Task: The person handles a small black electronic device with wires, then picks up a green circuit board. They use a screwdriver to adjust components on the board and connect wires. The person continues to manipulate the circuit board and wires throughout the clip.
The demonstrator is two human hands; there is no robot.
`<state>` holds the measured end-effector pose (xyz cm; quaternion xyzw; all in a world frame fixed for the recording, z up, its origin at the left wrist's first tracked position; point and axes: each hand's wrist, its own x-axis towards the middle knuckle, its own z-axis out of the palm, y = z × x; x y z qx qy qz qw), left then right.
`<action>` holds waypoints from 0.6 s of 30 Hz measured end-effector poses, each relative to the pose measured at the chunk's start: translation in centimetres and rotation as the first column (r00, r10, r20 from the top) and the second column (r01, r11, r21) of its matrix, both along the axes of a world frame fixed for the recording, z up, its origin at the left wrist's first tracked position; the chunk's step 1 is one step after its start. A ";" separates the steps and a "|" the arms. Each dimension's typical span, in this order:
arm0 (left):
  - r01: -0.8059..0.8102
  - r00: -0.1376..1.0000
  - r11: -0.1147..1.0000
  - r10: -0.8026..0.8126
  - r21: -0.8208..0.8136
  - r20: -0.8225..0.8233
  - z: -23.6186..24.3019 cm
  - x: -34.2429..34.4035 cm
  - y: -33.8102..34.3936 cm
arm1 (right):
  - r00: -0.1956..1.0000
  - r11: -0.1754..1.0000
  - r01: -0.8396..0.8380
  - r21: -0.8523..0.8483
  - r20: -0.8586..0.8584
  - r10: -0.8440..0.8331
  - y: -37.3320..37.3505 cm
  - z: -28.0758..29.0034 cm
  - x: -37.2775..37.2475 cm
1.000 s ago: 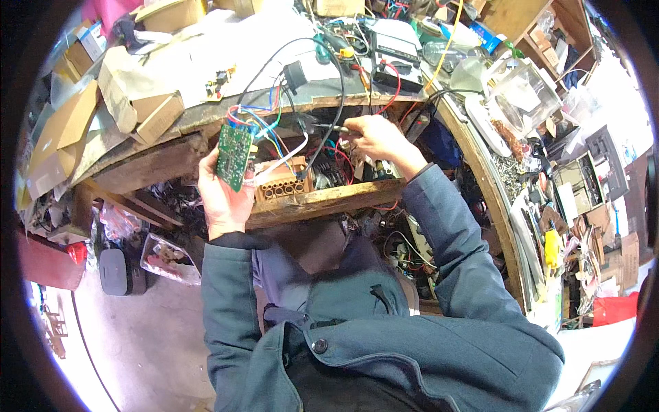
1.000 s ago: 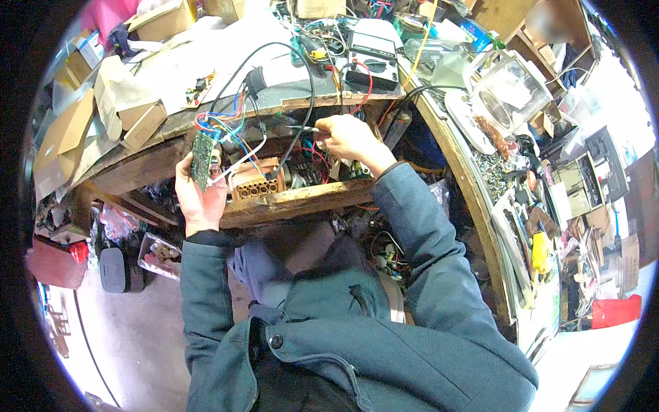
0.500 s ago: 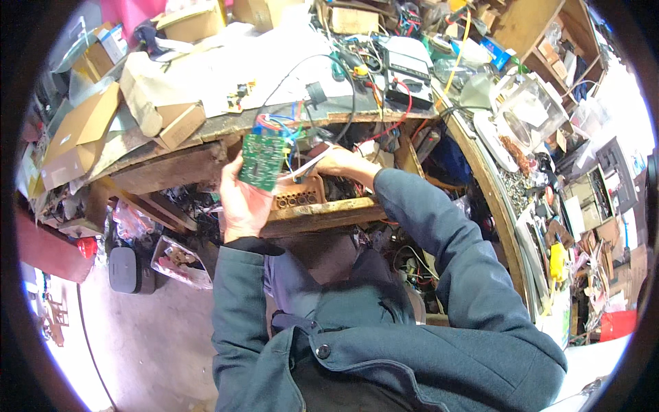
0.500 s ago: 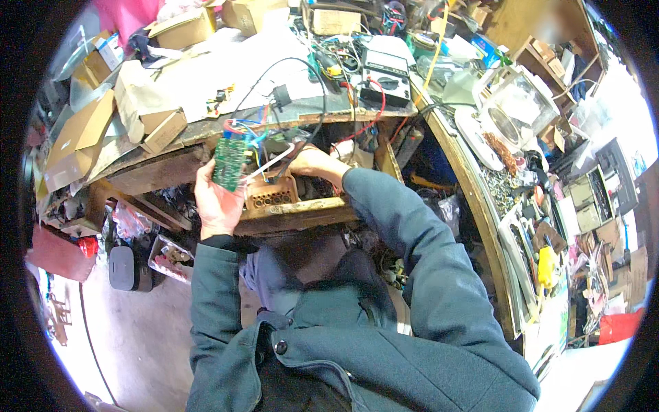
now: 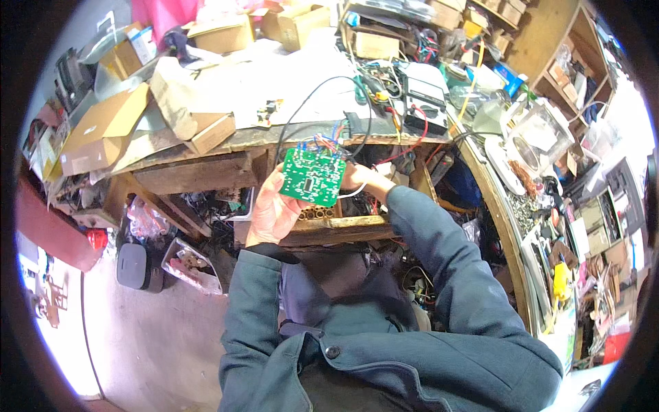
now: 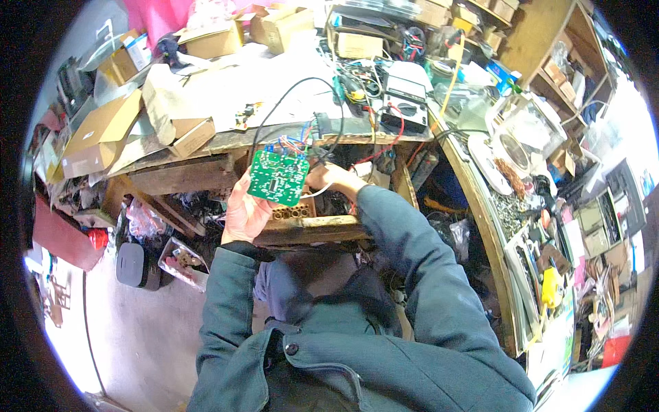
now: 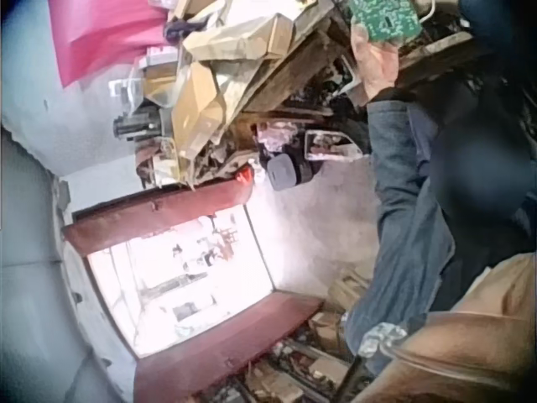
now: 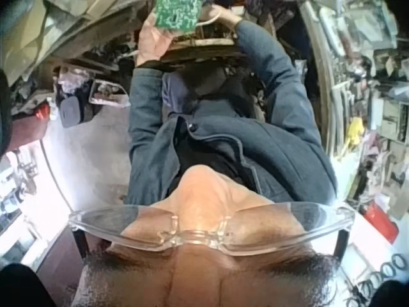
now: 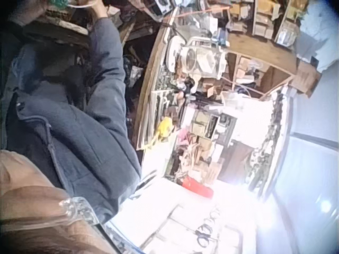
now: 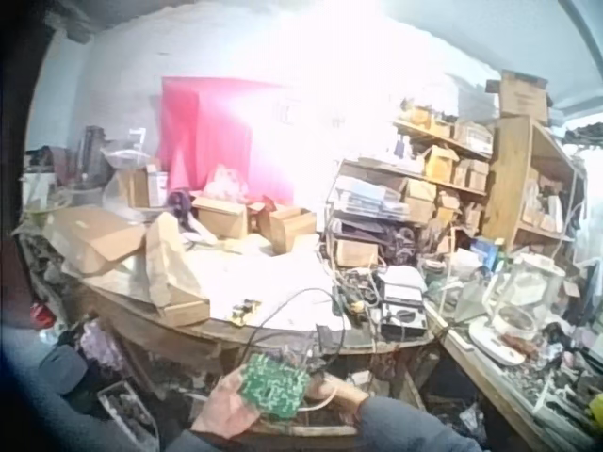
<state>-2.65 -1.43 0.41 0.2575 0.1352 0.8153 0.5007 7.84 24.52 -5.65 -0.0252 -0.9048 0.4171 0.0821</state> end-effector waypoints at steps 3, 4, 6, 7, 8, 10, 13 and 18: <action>-0.004 0.999 1.000 0.003 0.031 0.033 -0.2 -0.1 0.1 | 0.984 0.988 0.145 -0.055 0.113 -0.138 0.3 2.9 1.8; -0.017 0.999 0.999 0.016 0.030 0.051 -0.3 -0.1 0.0 | 0.974 0.980 0.189 -0.058 0.135 -0.180 0.4 3.9 2.4; -0.047 0.997 0.999 0.045 0.028 0.067 -0.8 -0.4 0.1 | 0.952 0.968 0.247 -0.041 0.198 -0.234 0.5 6.0 3.4; -0.060 0.996 0.998 0.059 0.015 0.071 -1.0 -0.5 -0.1 | 0.916 0.968 0.243 0.056 0.314 -0.248 -0.1 8.4 4.0; -0.062 0.995 0.998 0.061 0.007 0.074 -0.9 -0.4 0.0 | 0.862 0.959 0.235 0.157 0.422 -0.281 0.3 9.8 5.0; -0.094 0.994 0.995 0.095 -0.024 0.057 -0.4 -0.1 0.1 | 0.868 0.955 0.292 -0.046 0.431 -0.244 1.3 10.1 6.9; -0.076 0.992 0.997 0.076 -0.004 0.101 -0.8 -0.3 0.5 | 0.874 0.959 0.239 -0.149 0.463 -0.146 2.5 11.3 9.8; -0.071 0.995 0.997 0.069 0.033 0.068 -0.9 -0.6 0.2 | 0.832 0.952 0.215 -0.218 0.551 -0.062 1.9 15.3 13.4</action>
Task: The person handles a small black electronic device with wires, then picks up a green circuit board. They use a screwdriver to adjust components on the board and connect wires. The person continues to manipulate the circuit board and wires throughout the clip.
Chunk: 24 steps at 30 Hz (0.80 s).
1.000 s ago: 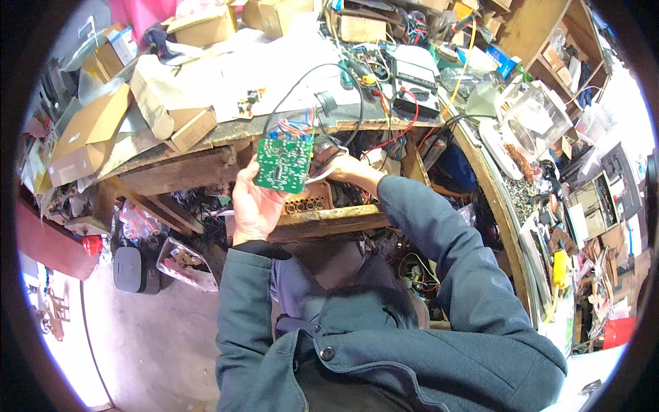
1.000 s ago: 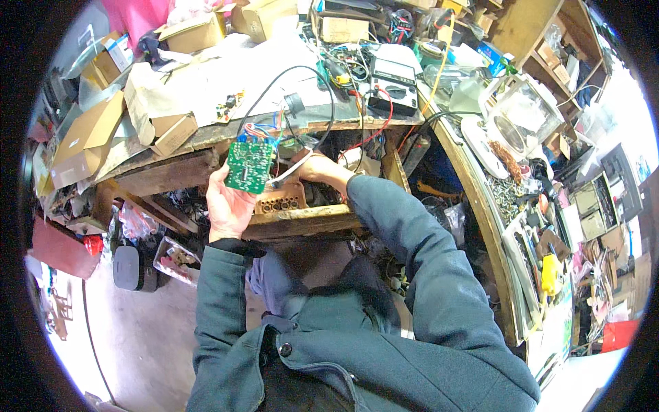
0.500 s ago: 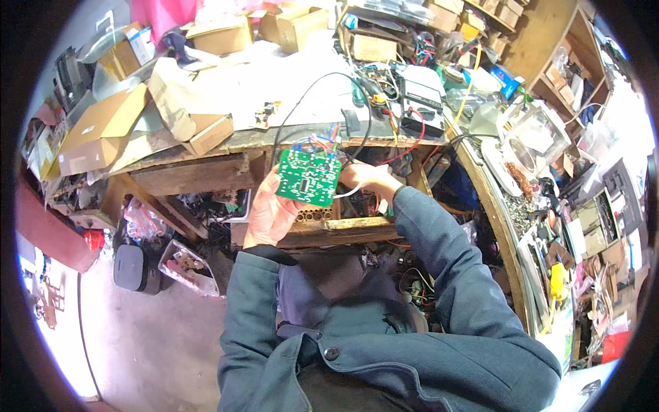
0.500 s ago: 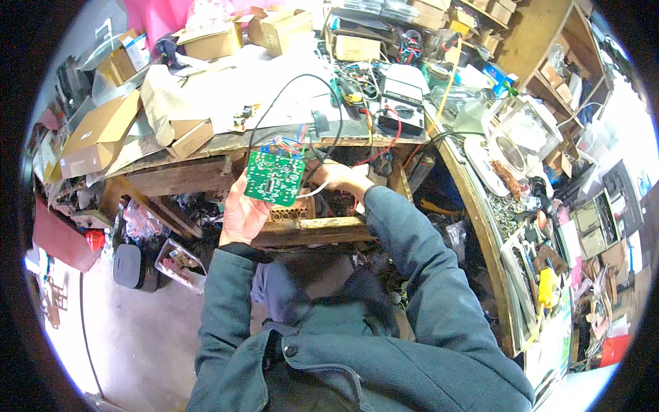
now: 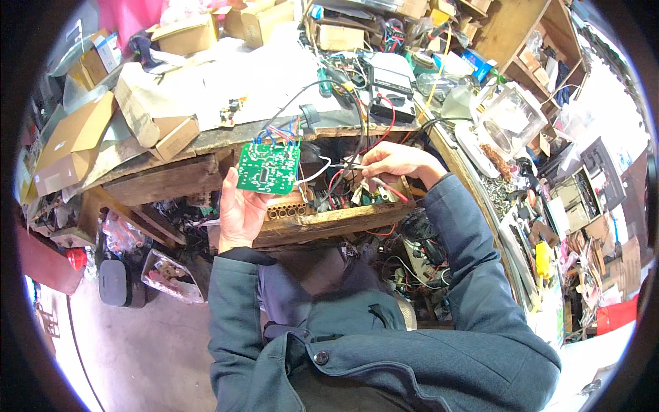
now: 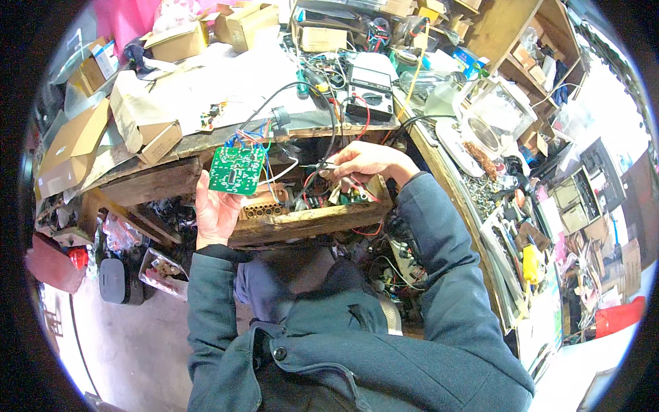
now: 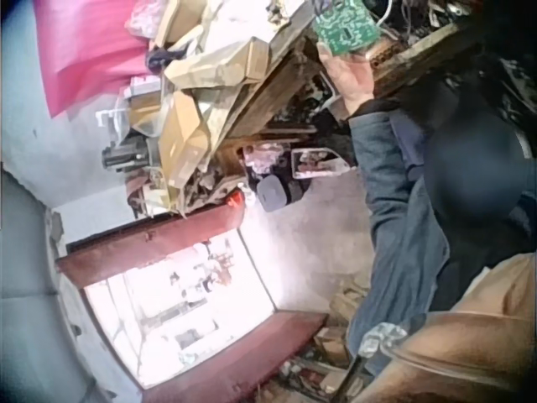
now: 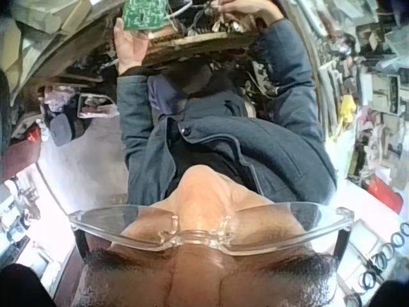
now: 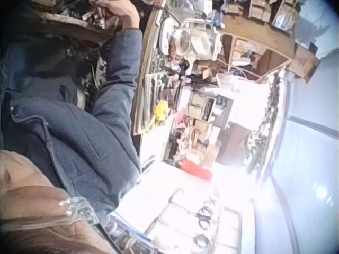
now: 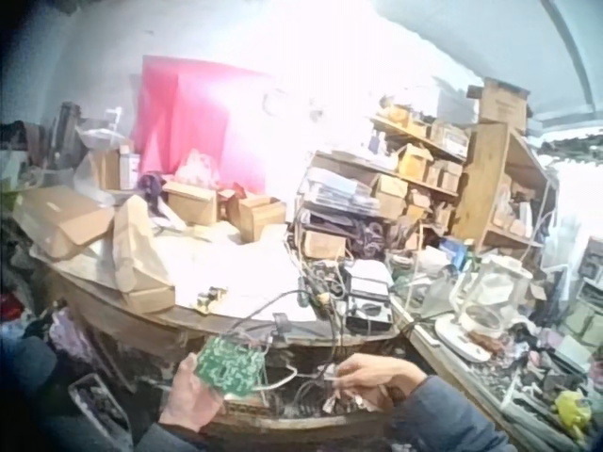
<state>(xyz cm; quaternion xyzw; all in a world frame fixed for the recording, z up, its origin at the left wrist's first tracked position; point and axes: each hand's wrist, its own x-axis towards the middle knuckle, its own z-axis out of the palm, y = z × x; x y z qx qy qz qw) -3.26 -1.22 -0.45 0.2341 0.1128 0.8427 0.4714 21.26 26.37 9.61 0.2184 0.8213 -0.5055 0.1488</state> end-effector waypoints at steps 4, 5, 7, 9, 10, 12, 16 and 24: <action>-0.007 1.000 1.000 0.007 0.010 0.019 0.4 0.3 0.1 | 0.998 0.995 0.059 -0.079 -0.021 -0.061 -0.1 0.0 2.9; -0.003 1.000 1.000 0.003 0.022 0.024 0.3 0.2 0.1 | 0.997 0.996 0.057 -0.063 -0.053 -0.060 -0.7 0.2 3.2; -0.031 0.998 0.999 0.032 -0.009 0.060 -0.2 0.0 0.1 | 0.999 0.958 0.030 0.285 -0.032 -0.022 -1.3 0.1 3.2; -0.051 0.997 0.998 0.054 -0.041 0.058 -0.1 0.1 0.3 | 0.981 0.922 0.079 0.378 -0.196 -0.004 -0.9 -1.2 4.1; -0.037 0.998 0.999 0.038 -0.036 0.044 -0.1 0.0 0.3 | 0.945 0.938 0.103 0.332 -0.326 0.012 0.3 -2.9 4.9; -0.044 0.998 0.999 0.045 -0.027 0.043 -0.8 -0.4 -0.2 | 0.965 0.974 0.210 0.080 -0.174 -0.194 -2.8 1.0 4.2; -0.032 0.998 0.999 0.033 -0.019 0.047 -0.4 0.0 0.4 | 0.908 0.925 0.342 -0.164 -0.194 -0.370 -2.1 0.1 5.2; -0.054 0.998 0.995 0.057 -0.085 0.034 0.2 0.4 0.5 | 0.923 0.700 -0.078 0.710 -0.214 0.319 -2.0 -1.9 1.8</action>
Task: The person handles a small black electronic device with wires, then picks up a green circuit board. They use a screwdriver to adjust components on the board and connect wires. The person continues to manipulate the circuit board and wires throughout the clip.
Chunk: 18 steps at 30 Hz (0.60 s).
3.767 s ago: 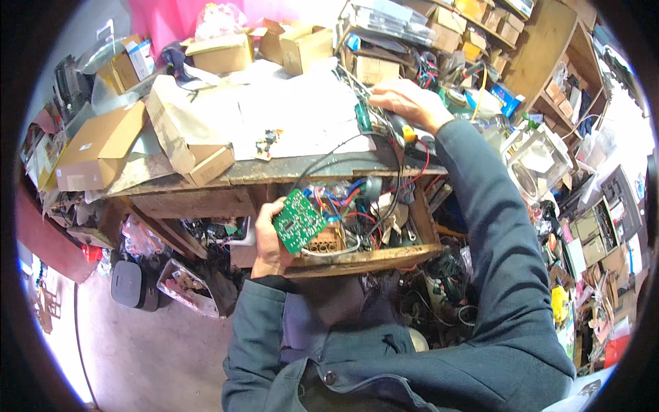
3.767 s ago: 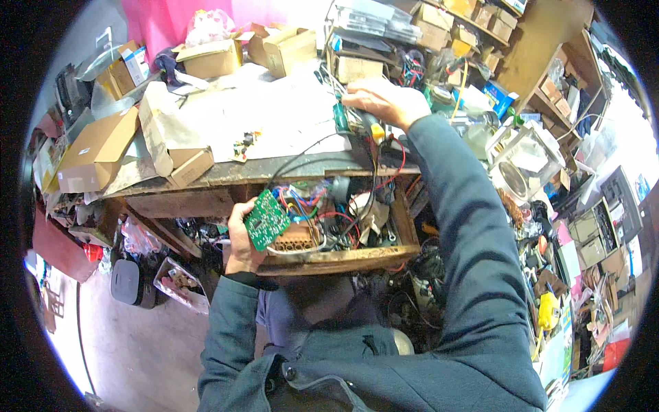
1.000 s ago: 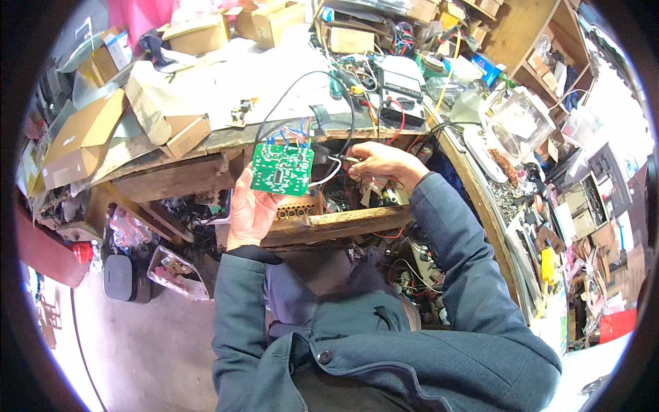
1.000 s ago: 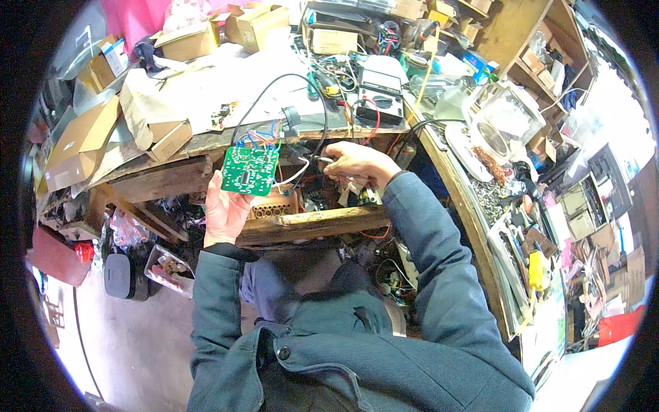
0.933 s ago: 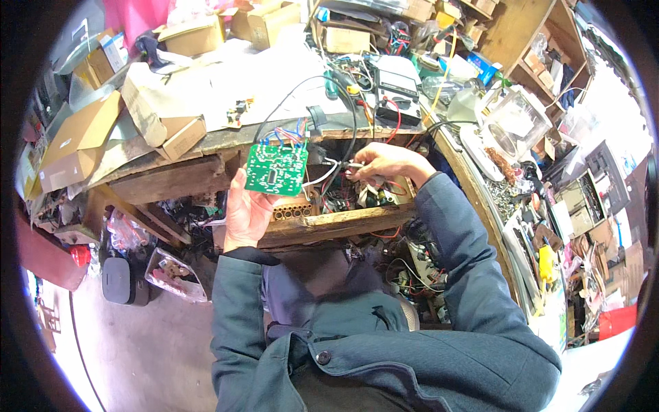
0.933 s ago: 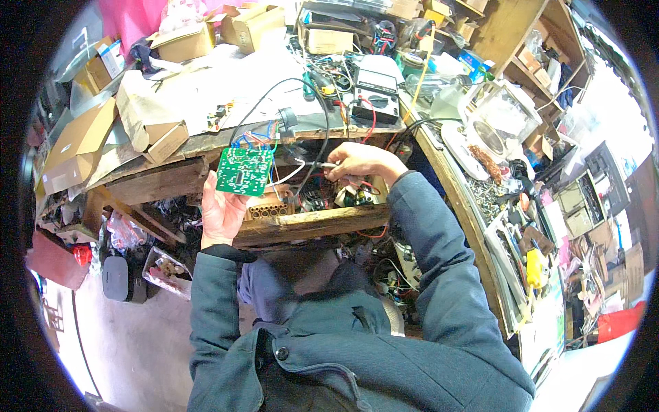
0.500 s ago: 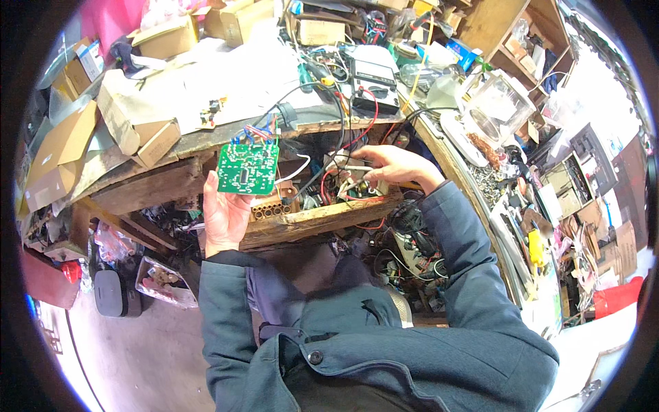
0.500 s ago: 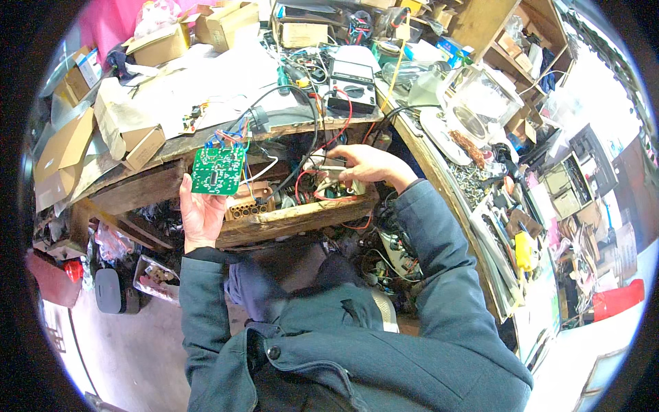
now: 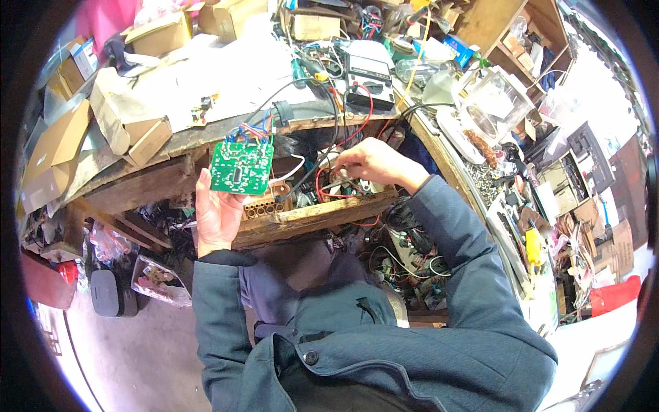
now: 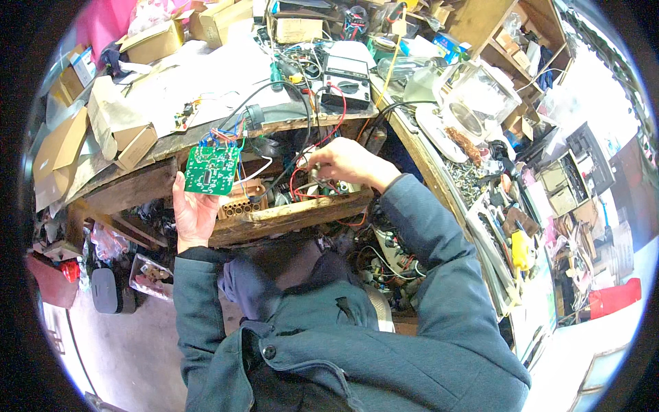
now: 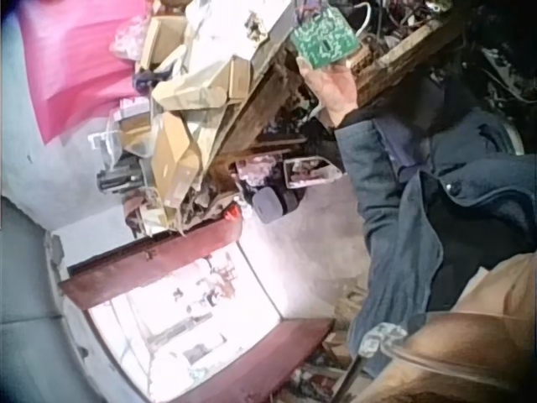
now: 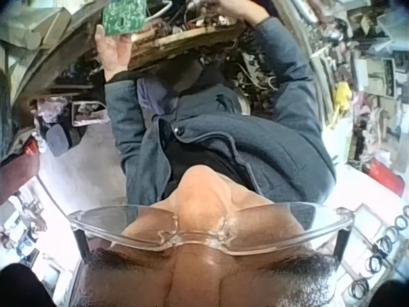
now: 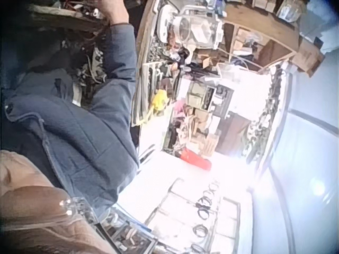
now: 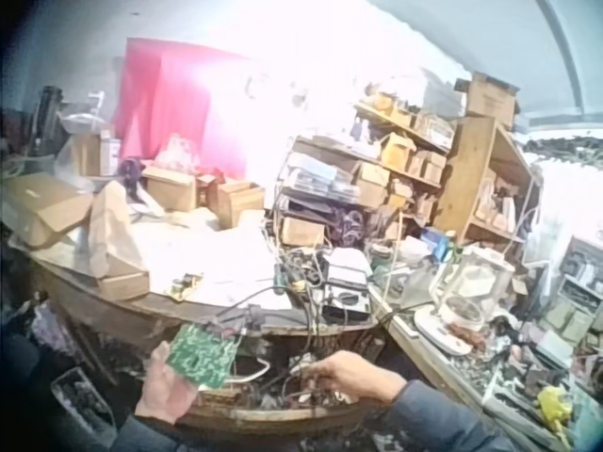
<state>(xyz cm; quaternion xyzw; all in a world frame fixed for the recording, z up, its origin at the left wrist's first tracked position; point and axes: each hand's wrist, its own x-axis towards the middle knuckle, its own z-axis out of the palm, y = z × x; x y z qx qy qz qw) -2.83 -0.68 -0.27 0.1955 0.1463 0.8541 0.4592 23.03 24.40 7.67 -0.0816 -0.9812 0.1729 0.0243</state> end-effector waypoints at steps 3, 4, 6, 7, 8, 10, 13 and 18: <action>0.008 1.000 1.000 -0.008 0.005 -0.021 -0.5 -0.5 -0.5 | 0.988 0.981 0.002 0.195 -0.152 0.028 -1.8 1.4 -1.3; 0.011 1.000 1.000 -0.010 0.007 -0.013 -0.5 -0.5 -0.4 | 0.967 0.987 0.013 0.162 -0.253 0.028 -1.8 1.7 -1.3; 0.016 1.000 1.000 -0.016 0.008 0.003 -0.5 -0.4 -0.3 | 0.932 0.997 -0.036 0.074 -0.357 0.060 -1.2 1.8 -1.4; 0.012 1.000 1.000 -0.012 0.003 -0.007 -0.2 -0.2 -0.4 | 0.904 0.999 -0.017 -0.035 -0.428 0.001 -1.2 1.3 -1.2; 0.008 1.000 1.000 -0.008 -0.002 -0.003 -0.1 -0.1 -0.4 | 0.870 0.989 -0.007 -0.146 -0.489 -0.066 -1.3 0.8 -1.0; 0.001 1.000 1.000 0.000 -0.012 0.008 0.0 0.0 -0.4 | 0.837 0.957 -0.001 -0.291 -0.524 -0.159 -1.6 0.4 -0.3; 0.006 1.000 1.000 -0.006 -0.003 -0.021 0.0 0.0 -0.4 | 0.767 0.970 -0.031 -0.241 -0.628 -0.131 -2.0 1.2 0.1; 0.000 1.000 1.000 0.000 -0.002 -0.030 -0.1 -0.1 -0.5 | 0.716 0.922 0.260 0.286 -0.698 0.014 -2.4 2.3 0.6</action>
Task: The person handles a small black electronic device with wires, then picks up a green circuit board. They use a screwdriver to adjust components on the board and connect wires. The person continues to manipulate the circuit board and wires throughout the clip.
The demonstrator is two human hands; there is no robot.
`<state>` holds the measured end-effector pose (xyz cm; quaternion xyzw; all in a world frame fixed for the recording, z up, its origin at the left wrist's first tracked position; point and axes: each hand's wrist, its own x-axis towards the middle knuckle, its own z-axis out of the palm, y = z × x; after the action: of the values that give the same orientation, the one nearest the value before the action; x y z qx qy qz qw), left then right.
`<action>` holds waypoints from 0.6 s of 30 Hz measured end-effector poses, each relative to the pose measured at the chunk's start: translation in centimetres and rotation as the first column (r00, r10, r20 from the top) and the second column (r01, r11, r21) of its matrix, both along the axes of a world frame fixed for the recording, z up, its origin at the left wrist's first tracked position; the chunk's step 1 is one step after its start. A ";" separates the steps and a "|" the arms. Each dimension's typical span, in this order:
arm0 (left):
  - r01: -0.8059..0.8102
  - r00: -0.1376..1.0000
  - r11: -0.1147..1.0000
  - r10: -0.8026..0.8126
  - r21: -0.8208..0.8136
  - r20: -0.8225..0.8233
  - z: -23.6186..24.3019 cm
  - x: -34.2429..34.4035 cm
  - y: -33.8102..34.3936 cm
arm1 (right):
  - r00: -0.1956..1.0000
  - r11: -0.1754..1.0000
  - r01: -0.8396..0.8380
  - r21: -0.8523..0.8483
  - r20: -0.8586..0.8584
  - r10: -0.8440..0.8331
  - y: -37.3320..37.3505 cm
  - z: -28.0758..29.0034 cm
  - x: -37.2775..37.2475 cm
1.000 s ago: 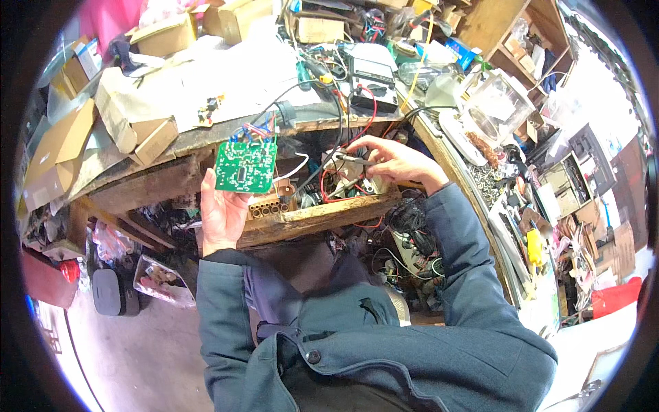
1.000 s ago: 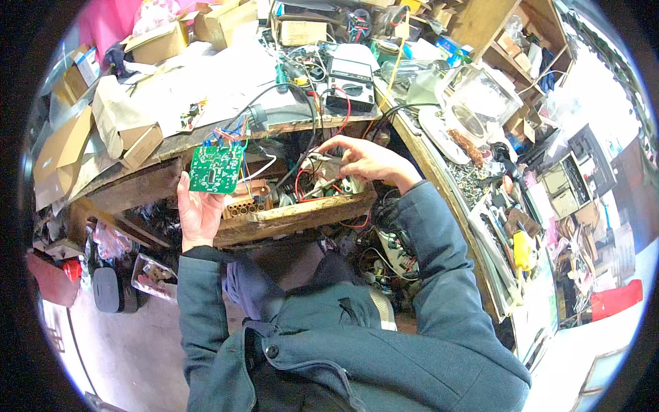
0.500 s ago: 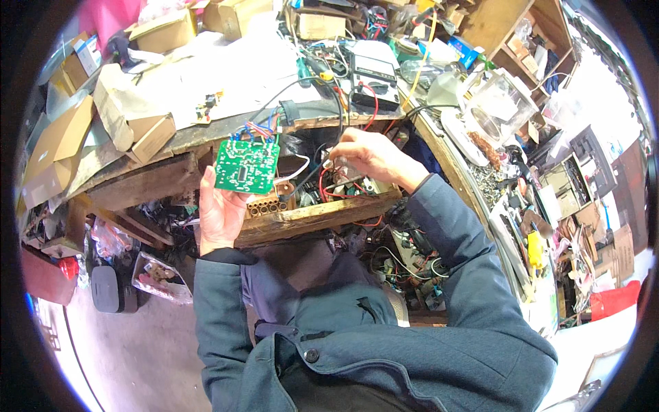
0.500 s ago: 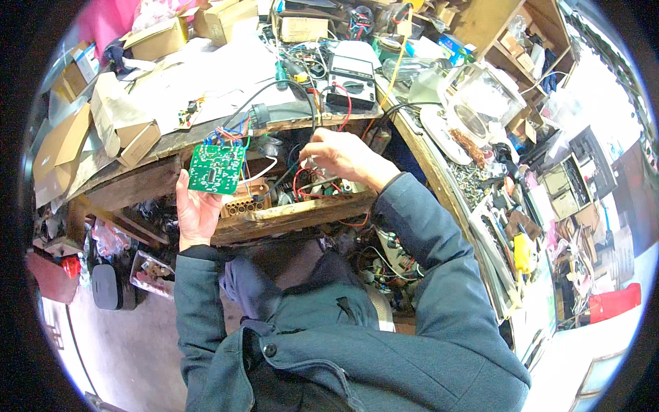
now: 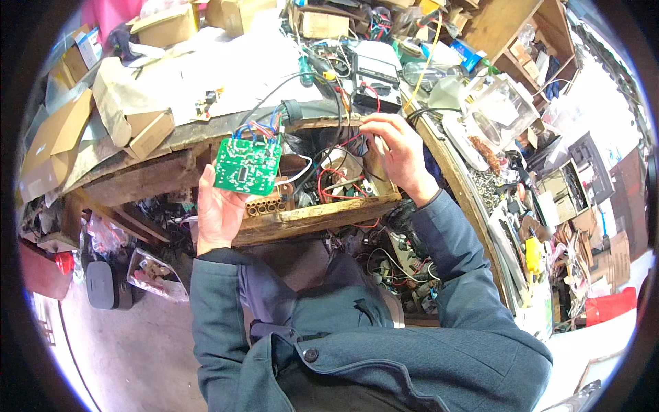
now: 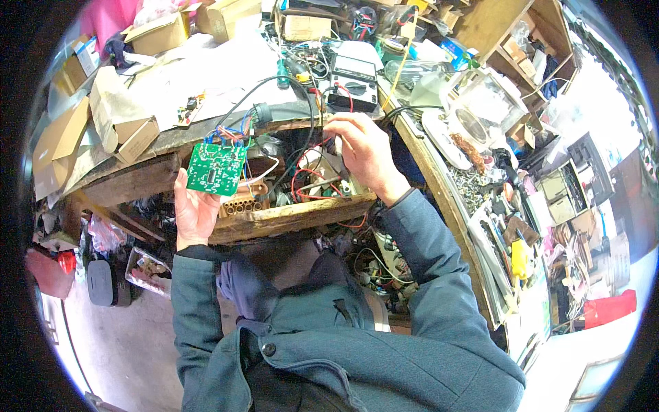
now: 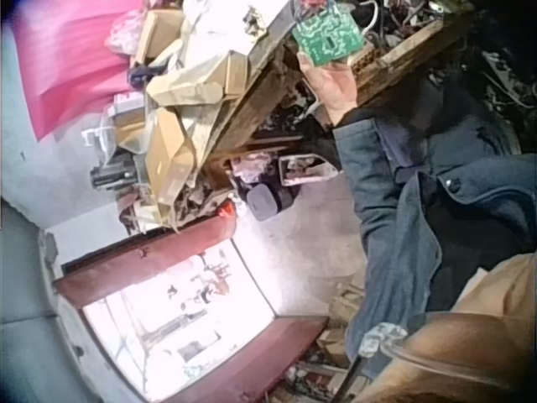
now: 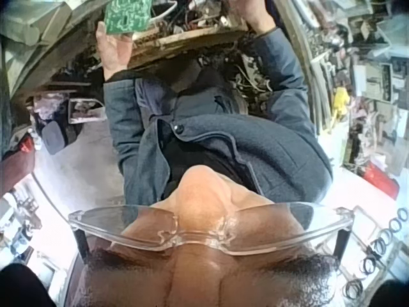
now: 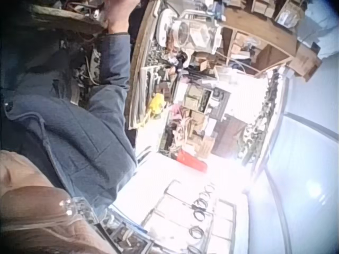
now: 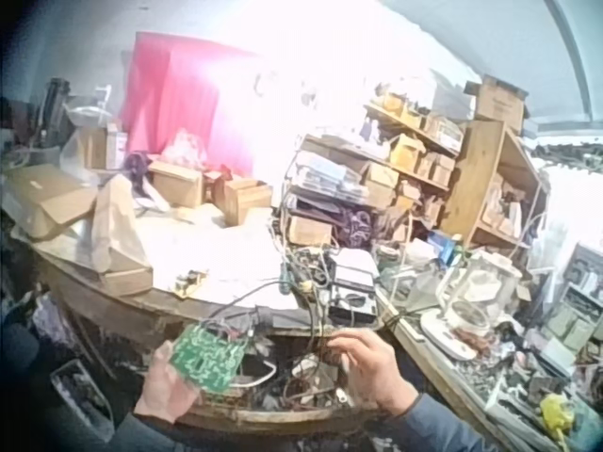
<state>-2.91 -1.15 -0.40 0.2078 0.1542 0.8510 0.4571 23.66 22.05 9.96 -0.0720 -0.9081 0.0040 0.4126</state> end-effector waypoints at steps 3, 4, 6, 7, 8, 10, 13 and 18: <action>0.003 1.000 1.000 -0.003 0.021 -0.010 0.2 0.3 0.0 | 0.891 0.944 0.321 0.080 0.313 -0.329 -0.6 0.8 0.0; 0.003 1.000 1.000 -0.002 0.019 -0.014 0.3 0.3 0.0 | 0.786 0.898 0.425 0.115 0.445 -0.429 -0.5 1.0 -0.1; 0.006 1.000 1.000 -0.006 0.008 -0.006 0.2 0.2 0.1 | 0.487 0.820 0.538 0.193 0.723 -0.490 1.0 0.1 -0.2; 0.009 1.000 1.000 -0.009 0.001 0.009 -0.2 0.1 0.1 | 0.441 0.847 0.514 0.135 0.806 -0.396 0.5 0.5 -0.4; 0.011 1.000 1.000 -0.011 -0.006 0.023 -0.4 -0.1 0.1 | 0.389 0.867 0.493 0.072 0.873 -0.294 -0.1 0.8 -0.9; 0.013 1.000 1.000 -0.013 0.001 0.015 -0.3 -0.1 0.1 | 0.383 0.952 0.301 -0.052 0.921 -0.071 0.4 -0.2 -1.3; 0.022 1.000 0.999 -0.022 0.025 0.013 -0.1 -0.1 0.1 | 0.348 0.954 0.295 -0.050 0.936 -0.058 1.6 -2.8 -2.4; 0.040 0.999 0.998 -0.042 0.041 0.035 -0.5 -0.4 -0.1 | 0.282 0.972 0.229 0.048 0.953 -0.113 1.1 -3.8 -4.2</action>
<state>-3.27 -1.20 -0.89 0.2049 0.1245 0.8479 0.4728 19.44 23.17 6.16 -0.1775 -0.9610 -0.0387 -0.2085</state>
